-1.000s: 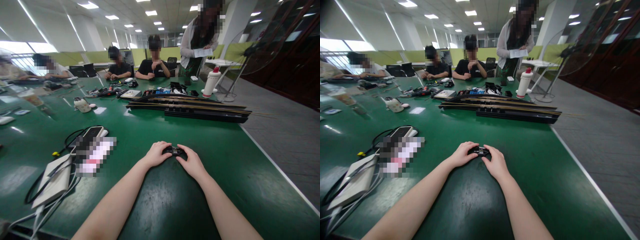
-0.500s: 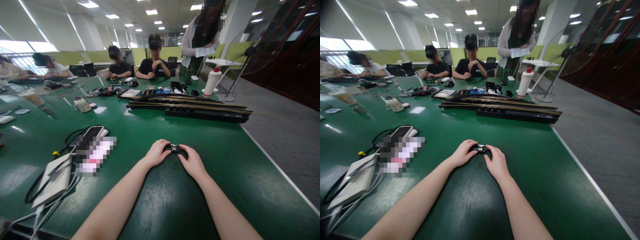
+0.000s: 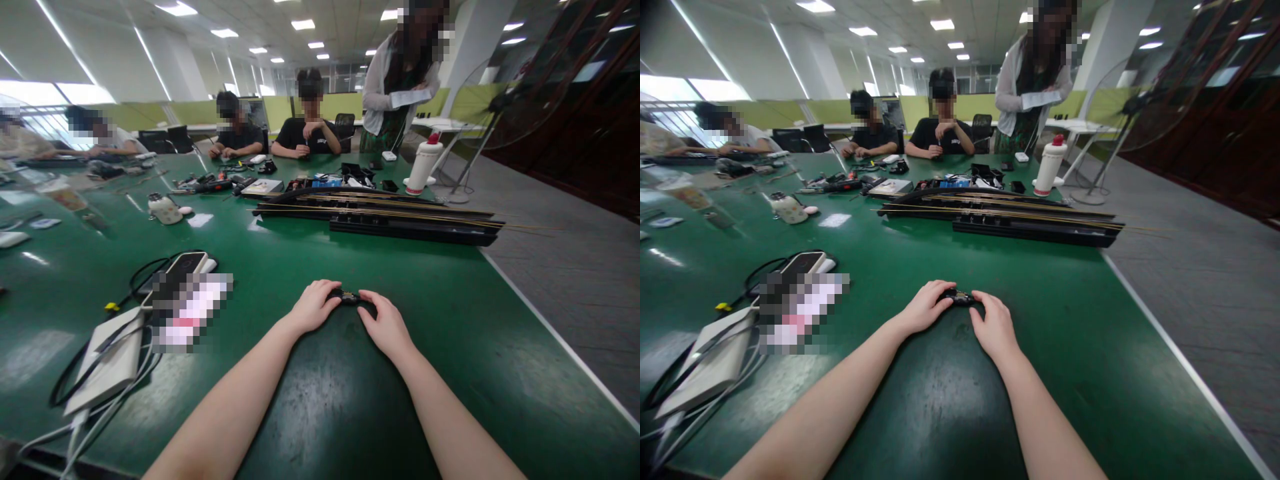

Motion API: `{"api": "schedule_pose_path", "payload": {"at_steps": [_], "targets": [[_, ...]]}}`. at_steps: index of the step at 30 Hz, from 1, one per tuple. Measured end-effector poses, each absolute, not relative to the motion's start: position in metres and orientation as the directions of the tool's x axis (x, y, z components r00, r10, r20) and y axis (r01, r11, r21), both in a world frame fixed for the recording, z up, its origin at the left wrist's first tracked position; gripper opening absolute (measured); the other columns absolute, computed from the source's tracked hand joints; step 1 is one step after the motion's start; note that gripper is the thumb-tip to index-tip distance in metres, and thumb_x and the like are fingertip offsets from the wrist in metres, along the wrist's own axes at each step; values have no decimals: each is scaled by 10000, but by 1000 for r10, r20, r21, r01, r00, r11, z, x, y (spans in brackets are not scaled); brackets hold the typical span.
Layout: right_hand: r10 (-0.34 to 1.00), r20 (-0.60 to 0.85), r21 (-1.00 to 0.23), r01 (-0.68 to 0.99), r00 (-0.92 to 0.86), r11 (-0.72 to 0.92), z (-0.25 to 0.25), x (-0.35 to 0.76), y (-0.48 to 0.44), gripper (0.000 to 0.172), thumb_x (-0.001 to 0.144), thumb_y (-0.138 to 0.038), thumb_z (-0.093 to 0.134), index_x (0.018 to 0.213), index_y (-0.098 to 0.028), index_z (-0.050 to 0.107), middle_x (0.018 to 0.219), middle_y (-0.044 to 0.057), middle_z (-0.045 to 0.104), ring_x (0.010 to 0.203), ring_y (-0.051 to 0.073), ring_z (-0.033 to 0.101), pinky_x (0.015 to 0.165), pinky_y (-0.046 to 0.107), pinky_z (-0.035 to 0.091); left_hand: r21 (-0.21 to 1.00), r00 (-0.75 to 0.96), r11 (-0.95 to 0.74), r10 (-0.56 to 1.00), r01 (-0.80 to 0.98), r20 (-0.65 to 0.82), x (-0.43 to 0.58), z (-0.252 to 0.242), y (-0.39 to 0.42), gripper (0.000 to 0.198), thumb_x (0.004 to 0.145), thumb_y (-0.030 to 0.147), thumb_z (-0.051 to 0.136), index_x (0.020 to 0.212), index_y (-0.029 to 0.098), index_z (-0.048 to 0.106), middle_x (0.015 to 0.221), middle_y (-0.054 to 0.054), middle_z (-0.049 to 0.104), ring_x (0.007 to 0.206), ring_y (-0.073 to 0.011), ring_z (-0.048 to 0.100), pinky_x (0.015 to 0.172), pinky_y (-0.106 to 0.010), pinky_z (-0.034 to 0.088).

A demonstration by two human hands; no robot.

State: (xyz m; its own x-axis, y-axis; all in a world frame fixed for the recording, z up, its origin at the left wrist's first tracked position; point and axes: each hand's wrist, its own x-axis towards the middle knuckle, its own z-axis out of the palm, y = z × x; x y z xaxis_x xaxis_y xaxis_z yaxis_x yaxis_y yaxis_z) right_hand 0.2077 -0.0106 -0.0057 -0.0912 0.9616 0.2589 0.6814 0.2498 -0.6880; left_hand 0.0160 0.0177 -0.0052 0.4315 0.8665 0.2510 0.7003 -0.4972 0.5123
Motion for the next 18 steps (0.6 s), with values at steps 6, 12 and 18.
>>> {"api": "schedule_pose_path", "payload": {"at_steps": [6, 12, 18], "targets": [[961, 266, -701, 667, -82, 251, -7, 208, -11, 326, 762, -182, 525, 1077, -204, 603, 1060, 73, 671, 1007, 215, 608, 943, 413, 451, 515, 428, -491, 870, 703, 244, 16, -6, 18, 304, 905, 274, 463, 1196, 198, 502, 1146, -67, 574, 1087, -218, 492, 963, -379, 395], [960, 269, -711, 656, -78, 253, -6, 208, -11, 325, 761, -185, 520, 1073, -216, 606, 1054, 68, 673, 1000, 213, 612, 938, 413, 454, 533, 427, -492, 869, 688, 251, 15, -6, 18, 320, 891, 279, 491, 1201, 201, 503, 1143, -68, 578, 1078, -223, 499, 957, -384, 399], [959, 273, -714, 651, -81, 258, -6, 208, -12, 316, 769, -204, 516, 1069, -219, 613, 1047, 68, 675, 998, 215, 610, 938, 415, 451, 544, 434, -500, 864, 673, 257, 14, -10, 21, 324, 875, 280, 523, 1193, 214, 517, 1137, -63, 586, 1073, -224, 508, 949, -389, 402]]}}
